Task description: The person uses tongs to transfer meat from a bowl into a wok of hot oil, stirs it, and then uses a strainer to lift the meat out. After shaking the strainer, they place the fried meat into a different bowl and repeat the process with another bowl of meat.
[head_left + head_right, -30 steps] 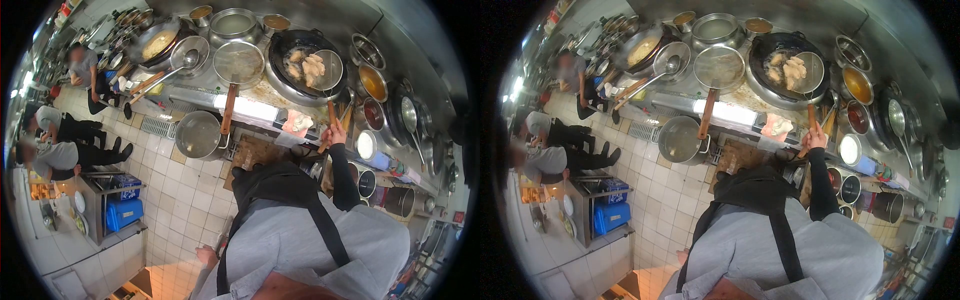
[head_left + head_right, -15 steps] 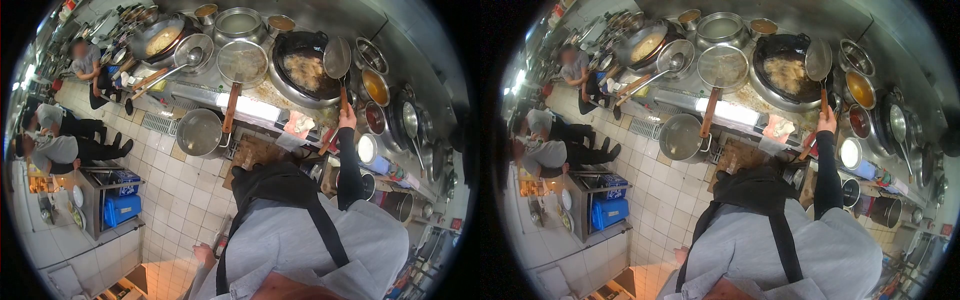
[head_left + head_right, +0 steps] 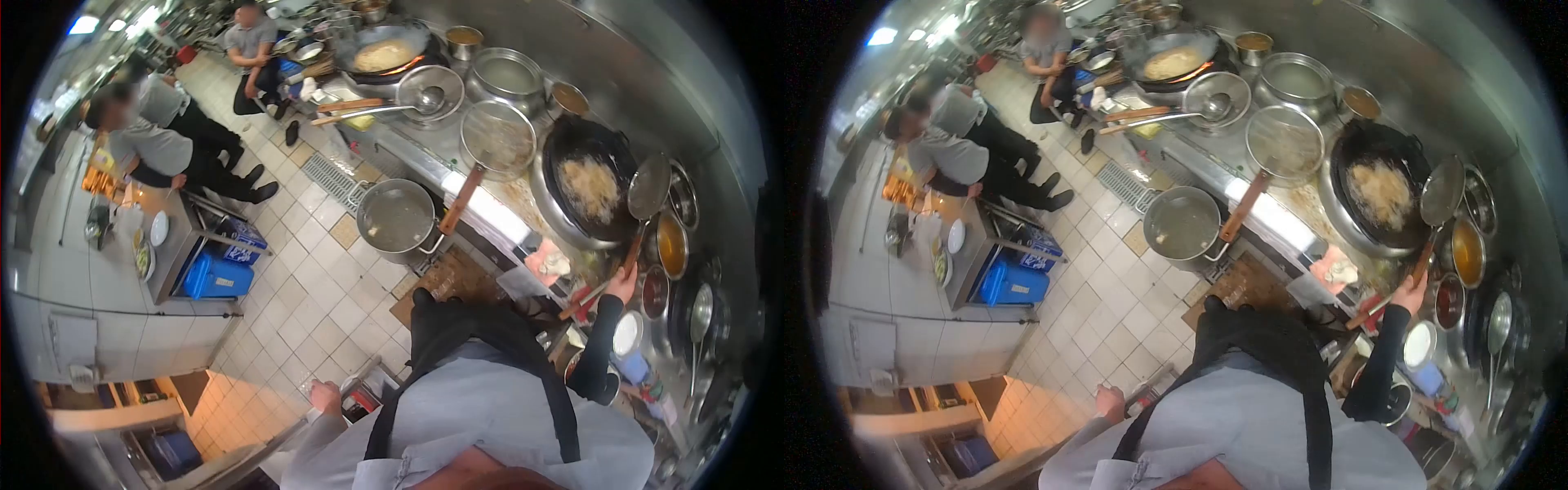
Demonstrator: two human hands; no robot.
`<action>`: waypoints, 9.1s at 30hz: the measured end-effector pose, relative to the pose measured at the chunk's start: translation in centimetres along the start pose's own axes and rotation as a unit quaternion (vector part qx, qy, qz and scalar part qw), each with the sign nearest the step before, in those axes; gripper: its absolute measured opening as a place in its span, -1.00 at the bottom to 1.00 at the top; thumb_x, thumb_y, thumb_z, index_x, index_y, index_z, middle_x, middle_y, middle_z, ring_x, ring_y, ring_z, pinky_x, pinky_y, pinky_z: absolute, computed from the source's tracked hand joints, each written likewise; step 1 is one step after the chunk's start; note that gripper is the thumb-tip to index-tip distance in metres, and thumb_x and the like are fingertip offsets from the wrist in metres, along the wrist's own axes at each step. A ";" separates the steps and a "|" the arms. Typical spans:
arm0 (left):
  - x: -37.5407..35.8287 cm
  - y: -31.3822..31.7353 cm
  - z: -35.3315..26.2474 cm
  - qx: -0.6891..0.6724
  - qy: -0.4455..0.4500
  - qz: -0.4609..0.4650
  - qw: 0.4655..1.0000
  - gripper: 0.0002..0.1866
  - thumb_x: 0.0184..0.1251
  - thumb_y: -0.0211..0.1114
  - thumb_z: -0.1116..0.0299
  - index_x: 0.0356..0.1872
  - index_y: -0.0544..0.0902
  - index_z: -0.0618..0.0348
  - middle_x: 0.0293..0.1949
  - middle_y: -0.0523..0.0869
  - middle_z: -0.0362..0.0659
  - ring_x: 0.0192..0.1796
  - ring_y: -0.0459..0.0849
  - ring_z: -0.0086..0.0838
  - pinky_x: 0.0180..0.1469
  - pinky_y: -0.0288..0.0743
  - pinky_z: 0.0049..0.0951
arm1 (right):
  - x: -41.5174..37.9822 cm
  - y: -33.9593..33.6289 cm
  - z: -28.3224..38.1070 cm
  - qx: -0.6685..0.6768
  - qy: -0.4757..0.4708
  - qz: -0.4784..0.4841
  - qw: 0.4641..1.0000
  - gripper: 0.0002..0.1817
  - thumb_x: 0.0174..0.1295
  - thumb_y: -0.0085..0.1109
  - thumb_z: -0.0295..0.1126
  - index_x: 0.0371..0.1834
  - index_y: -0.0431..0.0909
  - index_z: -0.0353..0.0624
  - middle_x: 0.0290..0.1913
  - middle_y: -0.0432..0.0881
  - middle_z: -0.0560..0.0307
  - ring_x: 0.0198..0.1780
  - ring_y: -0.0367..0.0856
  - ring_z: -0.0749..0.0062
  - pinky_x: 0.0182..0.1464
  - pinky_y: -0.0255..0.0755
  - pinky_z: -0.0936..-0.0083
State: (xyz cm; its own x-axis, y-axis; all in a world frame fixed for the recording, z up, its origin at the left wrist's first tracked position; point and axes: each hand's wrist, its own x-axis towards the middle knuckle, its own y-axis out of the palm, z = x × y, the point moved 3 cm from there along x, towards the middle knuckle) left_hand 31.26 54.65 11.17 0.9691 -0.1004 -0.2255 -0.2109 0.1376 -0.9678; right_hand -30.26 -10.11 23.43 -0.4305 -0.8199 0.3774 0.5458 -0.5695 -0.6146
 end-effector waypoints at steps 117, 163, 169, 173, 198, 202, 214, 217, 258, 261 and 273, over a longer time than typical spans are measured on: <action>-0.9 -1.6 -0.8 -0.012 -0.029 0.002 1.000 -0.69 0.32 0.19 0.25 -0.07 0.61 0.26 -0.08 0.77 0.12 0.04 0.73 0.00 0.12 0.61 -0.09 | -15.0 24.9 15.8 -0.186 -0.245 0.412 0.858 -0.41 0.04 0.25 -0.51 0.24 0.44 -0.22 0.26 0.38 -0.16 0.33 0.36 -0.15 0.36 0.36 0.17; -1.6 -1.4 0.4 -0.121 -0.109 -0.036 0.986 -0.71 0.38 0.07 0.33 -0.03 0.66 0.23 -0.02 0.77 0.10 0.10 0.74 -0.10 0.12 0.64 -0.12 | -10.4 34.3 13.6 -0.382 -0.375 0.463 0.706 -0.28 0.06 0.48 -0.14 0.32 0.51 -0.10 0.29 0.61 -0.16 0.36 0.55 -0.02 0.43 0.38 0.21; -0.9 1.6 0.5 -0.067 -0.105 0.042 0.991 -0.71 0.39 0.15 0.21 -0.10 0.73 0.14 -0.07 0.80 0.09 -0.02 0.80 -0.05 0.01 0.69 -0.06 | -9.6 34.2 12.7 -0.289 -0.312 0.513 0.745 -0.41 0.04 0.37 -0.15 0.16 0.59 -0.16 0.16 0.66 -0.19 0.23 0.63 -0.07 0.30 0.47 0.14; -1.2 1.4 0.5 -0.080 -0.058 -0.053 0.994 -0.42 0.28 0.29 0.10 0.21 0.62 0.33 -0.07 0.78 0.15 -0.01 0.77 0.04 0.04 0.65 -0.02 | -11.6 36.4 9.0 -0.300 -0.306 0.407 0.807 -0.51 0.02 0.30 -0.26 0.04 0.64 -0.23 0.10 0.67 -0.31 0.19 0.65 -0.13 0.23 0.53 0.06; -0.2 -0.4 -0.5 0.047 -0.002 0.010 0.999 -0.64 0.32 0.24 0.19 -0.10 0.52 0.32 -0.28 0.77 0.19 -0.21 0.80 0.07 -0.17 0.67 0.03 | -20.5 30.1 21.5 0.421 0.463 0.572 0.530 -0.26 0.37 0.30 -0.07 0.48 0.26 -0.20 0.43 0.43 -0.23 0.37 0.52 0.04 0.39 0.44 0.15; -0.2 -0.4 -0.7 0.038 0.007 0.019 0.999 -0.65 0.31 0.24 0.20 -0.14 0.52 0.34 -0.28 0.76 0.20 -0.21 0.80 0.08 -0.16 0.66 0.03 | -21.8 31.1 22.4 0.459 0.477 0.550 0.510 -0.22 0.33 0.34 -0.04 0.48 0.27 -0.24 0.46 0.38 -0.20 0.41 0.45 0.09 0.40 0.42 0.13; -0.4 -0.6 -0.8 0.020 -0.004 0.019 1.000 -0.61 0.30 0.24 0.20 -0.05 0.55 0.36 -0.21 0.78 0.19 -0.14 0.79 0.11 -0.08 0.66 0.07 | -21.9 31.2 21.0 0.466 0.483 0.536 0.513 -0.50 0.32 0.34 -0.07 0.13 0.56 -0.24 0.00 0.70 -0.04 0.05 0.71 0.13 0.15 0.66 0.11; -0.4 -0.7 -0.8 0.017 -0.010 0.033 0.999 -0.60 0.30 0.24 0.18 -0.05 0.56 0.37 -0.19 0.77 0.22 -0.13 0.79 0.11 -0.07 0.67 0.05 | -21.9 31.6 19.9 0.460 0.484 0.545 0.507 -0.51 0.33 0.33 -0.06 0.12 0.59 -0.24 -0.01 0.71 -0.05 0.03 0.72 0.15 0.10 0.68 0.12; -0.3 0.1 0.4 0.003 0.005 -0.015 1.000 -0.64 0.26 0.21 0.20 -0.16 0.59 0.36 -0.18 0.76 0.20 -0.04 0.74 0.10 0.05 0.61 0.01 | 4.8 4.8 -0.6 0.123 0.059 0.145 0.980 -0.64 0.46 0.16 -0.38 0.28 0.49 -0.19 -0.39 0.49 0.30 -0.49 0.40 0.68 -0.51 0.30 0.62; -0.1 -0.3 0.1 -0.008 0.028 0.023 0.999 -0.62 0.31 0.20 0.17 -0.14 0.59 0.37 -0.16 0.75 0.22 0.00 0.73 0.12 0.07 0.61 0.02 | 4.0 -0.3 -2.0 -0.059 -0.091 0.041 0.993 -0.42 0.37 0.23 -0.29 0.41 0.40 -0.26 0.16 0.69 -0.28 0.21 0.67 -0.14 0.28 0.47 0.18; 1.9 1.8 0.7 0.087 0.053 0.102 0.990 -0.49 0.32 0.19 0.09 -0.06 0.50 0.47 -0.07 0.71 0.30 0.00 0.75 0.13 0.06 0.64 0.01 | -0.5 2.1 -3.0 0.379 0.435 0.309 0.756 -0.76 0.53 0.09 -0.31 0.19 0.43 0.06 -0.44 0.48 0.25 -0.64 0.23 0.72 -0.72 0.01 0.68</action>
State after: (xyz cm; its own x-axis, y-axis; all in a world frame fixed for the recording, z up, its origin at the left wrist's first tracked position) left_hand 32.78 55.37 9.04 0.8876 -0.1551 -0.4337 -0.3666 0.3322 -0.8691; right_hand -31.04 -10.74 19.85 -0.0544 -0.7814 -0.6217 0.9495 -0.2332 0.2101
